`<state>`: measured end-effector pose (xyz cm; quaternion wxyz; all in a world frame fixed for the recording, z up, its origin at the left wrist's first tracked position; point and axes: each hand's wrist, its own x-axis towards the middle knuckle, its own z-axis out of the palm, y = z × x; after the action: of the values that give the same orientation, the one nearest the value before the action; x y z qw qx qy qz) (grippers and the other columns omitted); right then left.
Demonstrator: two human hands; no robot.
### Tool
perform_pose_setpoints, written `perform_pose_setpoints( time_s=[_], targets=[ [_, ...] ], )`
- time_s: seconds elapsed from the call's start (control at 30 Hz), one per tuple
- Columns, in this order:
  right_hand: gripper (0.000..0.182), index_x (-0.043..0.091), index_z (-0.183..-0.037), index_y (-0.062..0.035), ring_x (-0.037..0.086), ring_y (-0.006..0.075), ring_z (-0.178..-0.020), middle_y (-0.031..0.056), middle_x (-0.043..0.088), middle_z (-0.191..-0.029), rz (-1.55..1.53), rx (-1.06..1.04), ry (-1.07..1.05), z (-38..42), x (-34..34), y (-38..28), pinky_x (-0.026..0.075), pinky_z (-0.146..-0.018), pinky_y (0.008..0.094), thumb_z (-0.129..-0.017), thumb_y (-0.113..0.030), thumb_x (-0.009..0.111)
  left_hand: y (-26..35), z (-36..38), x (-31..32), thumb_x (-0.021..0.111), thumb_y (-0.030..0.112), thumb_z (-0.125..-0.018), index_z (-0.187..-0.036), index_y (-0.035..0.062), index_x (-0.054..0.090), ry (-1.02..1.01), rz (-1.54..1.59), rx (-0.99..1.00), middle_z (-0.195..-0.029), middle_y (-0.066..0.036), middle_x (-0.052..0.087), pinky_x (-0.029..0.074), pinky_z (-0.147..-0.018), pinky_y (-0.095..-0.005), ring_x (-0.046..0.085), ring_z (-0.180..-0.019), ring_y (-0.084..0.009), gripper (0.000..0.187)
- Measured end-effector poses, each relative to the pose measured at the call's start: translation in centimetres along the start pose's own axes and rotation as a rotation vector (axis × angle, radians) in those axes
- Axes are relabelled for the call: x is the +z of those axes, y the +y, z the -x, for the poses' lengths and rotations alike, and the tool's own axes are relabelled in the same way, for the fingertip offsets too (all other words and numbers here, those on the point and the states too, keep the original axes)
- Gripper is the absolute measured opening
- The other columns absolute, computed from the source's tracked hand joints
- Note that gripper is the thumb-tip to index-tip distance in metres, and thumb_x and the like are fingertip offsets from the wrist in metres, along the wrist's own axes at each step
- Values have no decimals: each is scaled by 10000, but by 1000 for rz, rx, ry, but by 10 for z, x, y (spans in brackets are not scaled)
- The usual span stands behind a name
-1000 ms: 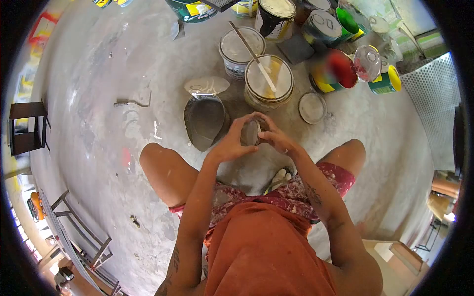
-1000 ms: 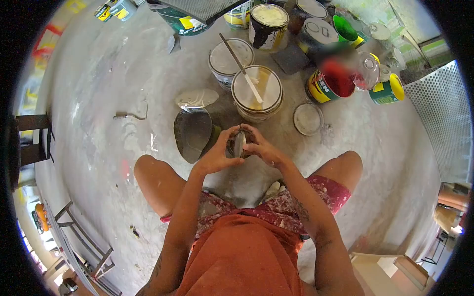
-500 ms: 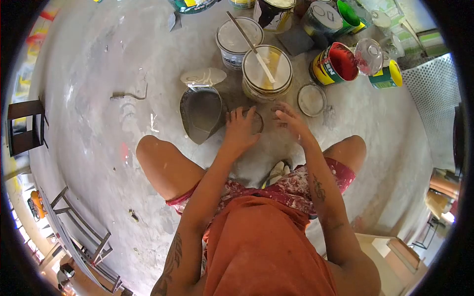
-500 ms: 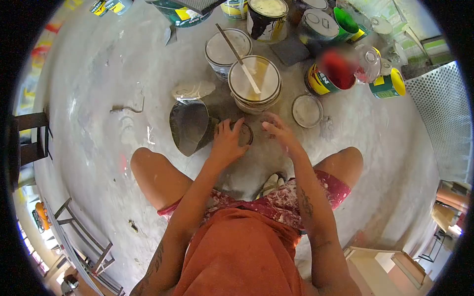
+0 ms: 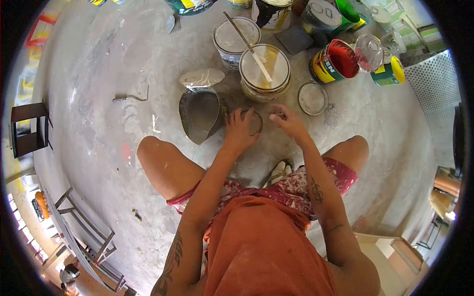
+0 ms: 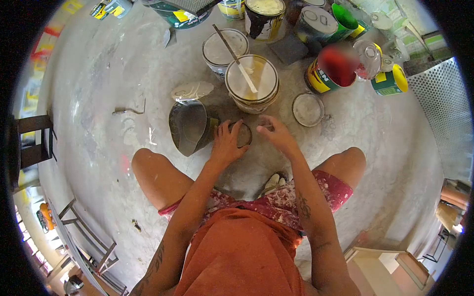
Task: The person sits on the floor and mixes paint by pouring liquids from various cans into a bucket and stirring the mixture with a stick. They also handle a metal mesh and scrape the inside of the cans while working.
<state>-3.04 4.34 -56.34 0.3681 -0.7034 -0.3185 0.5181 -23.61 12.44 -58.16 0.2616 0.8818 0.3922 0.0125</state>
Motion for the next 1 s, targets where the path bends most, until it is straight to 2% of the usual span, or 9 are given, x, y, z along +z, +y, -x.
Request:
perform_pose_setpoints(
  time_s=[0.03,0.33,0.43,0.57,0.63,0.77,0.83,0.9,1.0],
  targets=[
    [542,542,-1407,-97,629,204,-1075,107,659,-1237,122,-76,24,-2,1,4,494,-948,348,-940,-336,679,0,1,0,862,376,-720,-1522,162,346,1,-1,-4,-1439,-241,358,265,-1157,-621,354,-1370,-438,977],
    [316,614,-1265,-51,631,193,-1008,93,664,-1095,5,-487,194,1,57,-33,502,-877,326,-968,-155,636,-13,13,13,870,432,-700,-1534,179,337,120,148,14,-1493,-142,383,262,-1157,-619,307,-1457,-381,1022],
    [284,622,-1246,-38,621,153,-964,74,663,-1079,-179,-432,208,-13,69,-23,497,-850,300,-979,-136,623,-12,22,10,867,437,-706,-1548,189,314,107,136,24,-1537,-121,369,253,-1162,-623,308,-1462,-378,1037],
    [261,628,-1231,-26,613,122,-929,59,661,-1063,-231,-376,209,-22,67,-16,497,-829,274,-994,-133,607,-10,15,11,866,433,-711,-1565,187,278,74,127,7,-1578,-96,339,237,-1175,-626,303,-1471,-372,1066],
    [260,632,-1231,-29,616,115,-902,52,659,-1053,-206,-438,258,-19,68,-18,499,-805,260,-999,-145,607,-8,20,13,866,436,-710,-1569,184,270,75,149,-10,-1586,-95,330,237,-1177,-627,301,-1473,-372,1076],
    [256,641,-1222,-31,619,112,-877,46,663,-1019,-113,-433,245,-15,77,-38,504,-793,261,-1003,-157,607,-17,24,6,854,464,-717,-1566,144,285,148,420,-82,-1620,-121,272,232,-1191,-575,294,-1483,-349,1071],
    [245,651,-1207,-32,605,100,-838,29,661,-979,-254,-401,191,-20,87,-42,500,-774,258,-1007,-167,605,-21,28,7,860,467,-708,-1563,125,285,181,492,-97,-1625,-131,255,237,-1191,-566,290,-1483,-356,1086],
    [239,653,-1195,-31,589,99,-815,20,650,-952,-244,-364,179,-26,94,-43,492,-758,253,-1010,-173,602,-23,28,11,899,464,-672,-1532,109,303,121,461,-173,-1589,-196,292,319,-1174,-500,302,-1465,-400,1105],
    [233,659,-1172,-29,554,96,-768,2,624,-900,-281,-314,133,-33,99,-43,473,-726,242,-1017,-190,594,-18,28,16,881,439,-707,-1510,87,312,117,437,-223,-1563,-195,340,348,-1154,-486,354,-1434,-398,1045]
  ],
)
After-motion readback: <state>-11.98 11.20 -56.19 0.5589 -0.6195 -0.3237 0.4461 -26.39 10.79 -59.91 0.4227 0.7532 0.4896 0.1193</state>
